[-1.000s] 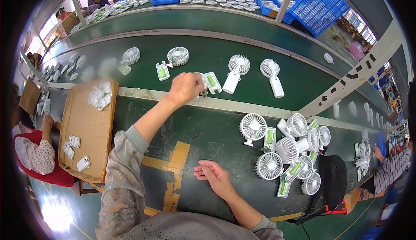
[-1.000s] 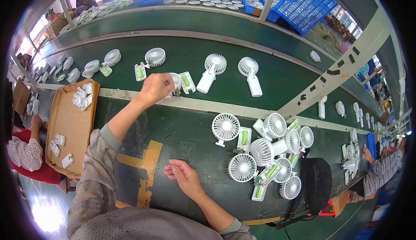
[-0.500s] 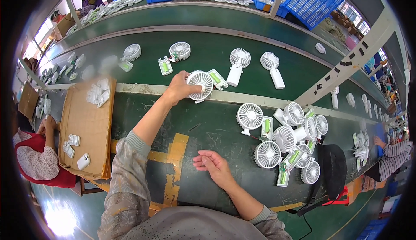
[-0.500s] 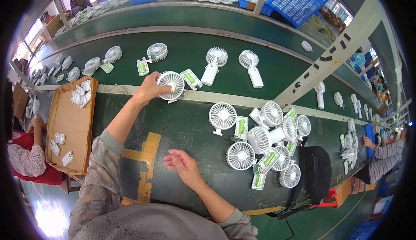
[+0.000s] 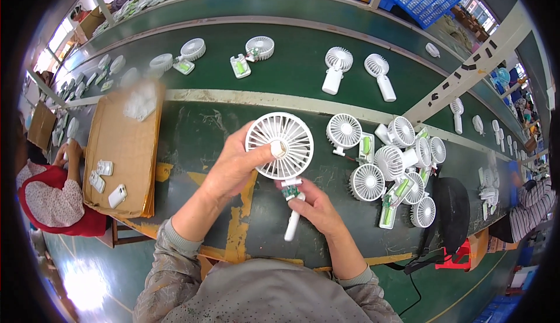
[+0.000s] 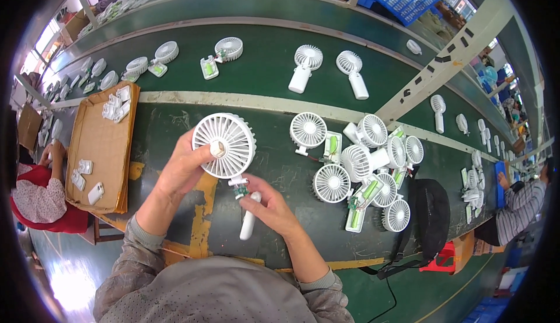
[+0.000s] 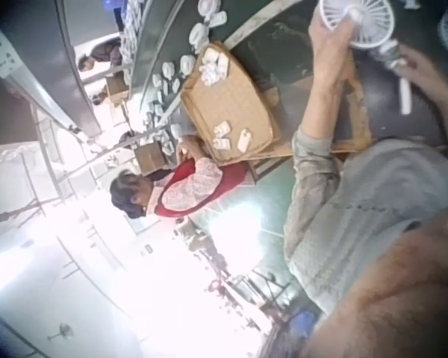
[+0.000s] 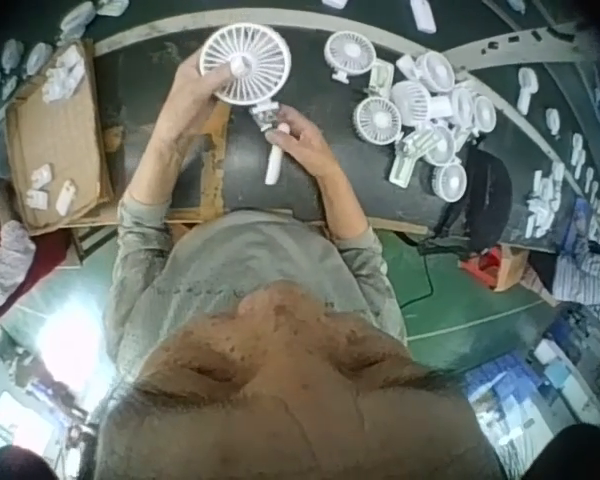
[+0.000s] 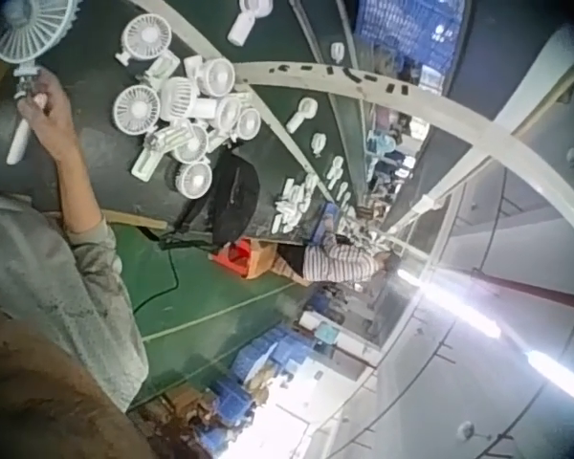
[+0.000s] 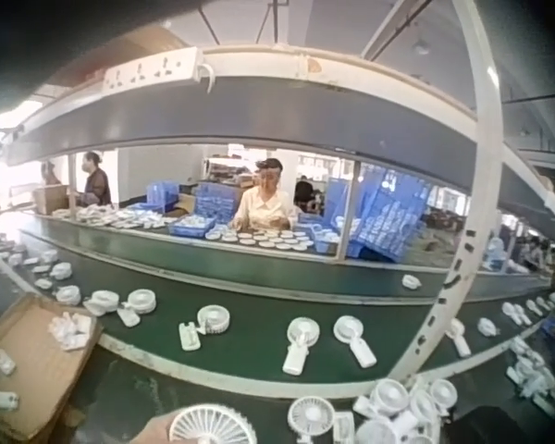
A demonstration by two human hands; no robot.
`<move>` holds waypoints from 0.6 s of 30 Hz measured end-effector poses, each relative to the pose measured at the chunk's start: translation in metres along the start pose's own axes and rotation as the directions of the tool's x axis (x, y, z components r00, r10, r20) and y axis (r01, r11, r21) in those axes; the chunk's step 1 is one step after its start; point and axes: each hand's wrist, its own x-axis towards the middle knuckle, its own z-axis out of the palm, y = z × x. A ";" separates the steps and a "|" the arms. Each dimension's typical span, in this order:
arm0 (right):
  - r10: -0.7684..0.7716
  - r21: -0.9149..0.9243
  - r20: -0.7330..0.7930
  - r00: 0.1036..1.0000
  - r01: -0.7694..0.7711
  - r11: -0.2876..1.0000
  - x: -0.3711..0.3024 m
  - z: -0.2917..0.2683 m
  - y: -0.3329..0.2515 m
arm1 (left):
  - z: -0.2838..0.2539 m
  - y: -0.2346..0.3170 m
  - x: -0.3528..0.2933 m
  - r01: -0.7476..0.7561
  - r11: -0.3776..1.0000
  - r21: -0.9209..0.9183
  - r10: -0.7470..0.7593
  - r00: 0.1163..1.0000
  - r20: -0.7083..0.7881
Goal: The person assembles portable electric fans by connecting internal wiring and battery components into the fan handles, snapping plastic handle covers into place by hand, and placing the assembled fans onto the conveyor belt.
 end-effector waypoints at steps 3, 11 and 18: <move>0.136 0.285 0.170 0.976 -0.180 0.941 -0.006 0.016 0.006 | 0.003 -0.013 -0.011 0.057 0.987 -0.147 -0.063 0.997 -0.035; 0.244 0.601 0.183 0.952 -0.305 0.739 -0.028 0.035 0.027 | -0.013 -0.036 -0.026 0.076 0.954 -0.289 -0.142 0.966 -0.215; 0.173 0.109 -0.016 0.985 -0.170 0.979 -0.033 0.036 0.021 | -0.013 -0.034 -0.033 0.070 0.956 -0.285 -0.128 0.973 -0.192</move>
